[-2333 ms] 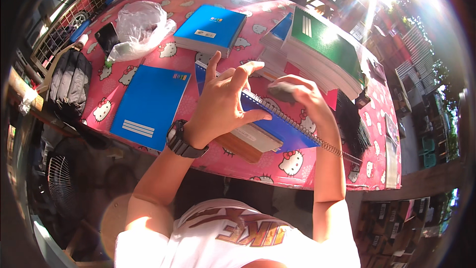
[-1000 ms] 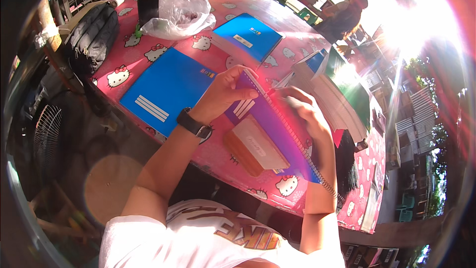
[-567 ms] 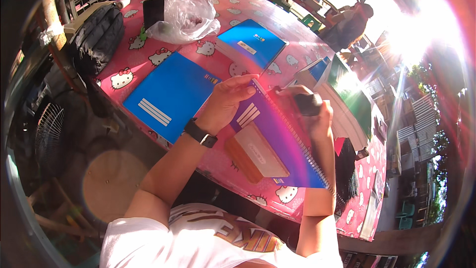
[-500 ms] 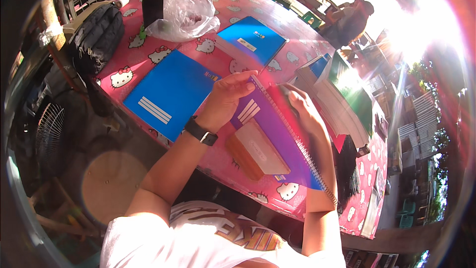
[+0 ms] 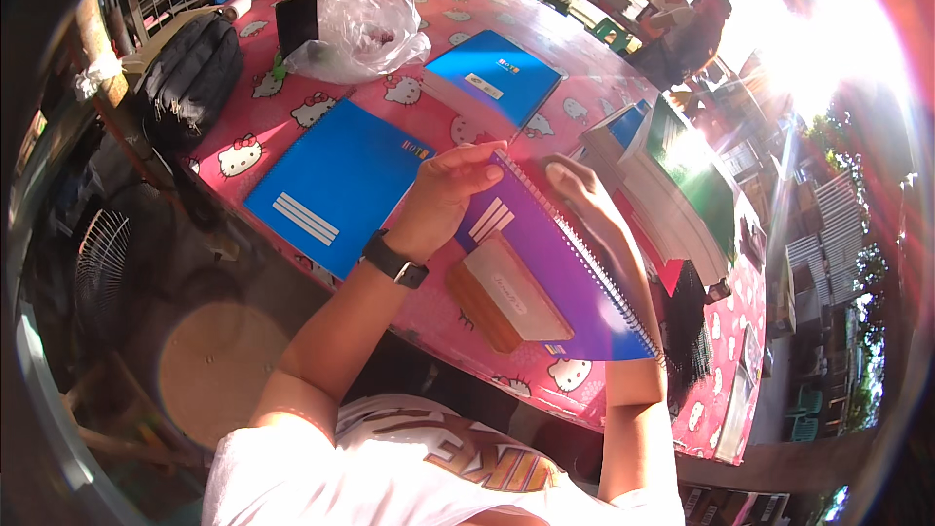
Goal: The person binds several notebooks by hand using plastic coils and a pair of pliers. The person picks up a stack of pre-punched pages, manually threads a plastic coil through the holes, uses pliers to cut the excess coil, and repeats the process for multiple notebooks of different colors.
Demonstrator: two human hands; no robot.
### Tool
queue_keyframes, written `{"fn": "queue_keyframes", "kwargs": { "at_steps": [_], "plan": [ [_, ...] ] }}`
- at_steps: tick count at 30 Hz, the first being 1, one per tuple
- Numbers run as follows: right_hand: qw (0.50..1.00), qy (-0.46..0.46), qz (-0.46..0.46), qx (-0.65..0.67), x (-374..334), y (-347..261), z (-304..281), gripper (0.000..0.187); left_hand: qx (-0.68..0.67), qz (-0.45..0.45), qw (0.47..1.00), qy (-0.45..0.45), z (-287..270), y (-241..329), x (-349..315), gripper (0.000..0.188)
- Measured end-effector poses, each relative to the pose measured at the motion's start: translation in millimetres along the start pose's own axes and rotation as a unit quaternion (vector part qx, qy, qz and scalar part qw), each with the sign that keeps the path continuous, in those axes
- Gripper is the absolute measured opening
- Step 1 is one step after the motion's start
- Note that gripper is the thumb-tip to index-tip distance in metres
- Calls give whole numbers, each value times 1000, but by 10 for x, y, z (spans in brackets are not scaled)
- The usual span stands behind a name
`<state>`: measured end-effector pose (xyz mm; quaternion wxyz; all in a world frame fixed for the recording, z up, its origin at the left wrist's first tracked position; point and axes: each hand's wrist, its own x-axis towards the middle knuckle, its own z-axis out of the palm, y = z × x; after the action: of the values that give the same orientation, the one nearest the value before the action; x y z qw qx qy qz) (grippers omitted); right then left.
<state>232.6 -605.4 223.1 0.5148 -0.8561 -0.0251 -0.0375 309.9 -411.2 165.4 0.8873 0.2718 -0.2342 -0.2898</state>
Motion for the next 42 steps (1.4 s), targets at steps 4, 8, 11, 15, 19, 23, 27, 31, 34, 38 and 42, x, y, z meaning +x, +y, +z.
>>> {"fn": "queue_keyframes", "kwargs": {
  "at_steps": [4, 8, 11, 15, 19, 23, 27, 31, 34, 38, 42],
  "plan": [
    [992, 100, 76, -17, -398, 264, -56, 40, 52, 14, 998, -20, 67, -52, 39, 30],
    [938, 224, -20, -263, -1025, 591, 37, 35, 218, -45, 970, -101, -149, -196, -35, 22],
    [926, 241, 91, -276, -1713, 991, 53, 35, 246, -21, 967, -54, -60, -370, -110, 19],
    [868, 293, 172, -363, -2286, 1154, 89, 46, 266, 106, 957, 46, 97, -561, -319, 23],
    [789, 340, 249, -447, -2852, 1143, 93, 71, 318, 143, 930, 117, 334, -641, -634, 25],
    [739, 310, 406, -439, -3216, 1049, 278, 82, 346, 265, 893, 111, 576, -228, -508, 29],
    [724, 363, 405, -423, -3515, 1064, 283, 83, 515, 238, 822, -53, 476, 154, -420, 19],
    [709, 341, 467, -403, -3547, 898, 257, 58, 531, 255, 805, -69, 491, 187, -427, 19],
    [751, 428, 382, -325, -3530, 1007, 254, 44, 522, 227, 819, -67, 519, 224, -395, 18],
    [834, 507, 188, 110, -3200, 671, 347, 43, 580, 225, 777, -94, 484, 259, -366, 15],
    [885, 402, 59, 228, -2649, 299, 614, 60, 511, 229, 824, -83, 558, 214, -330, 15]
  ]
}}
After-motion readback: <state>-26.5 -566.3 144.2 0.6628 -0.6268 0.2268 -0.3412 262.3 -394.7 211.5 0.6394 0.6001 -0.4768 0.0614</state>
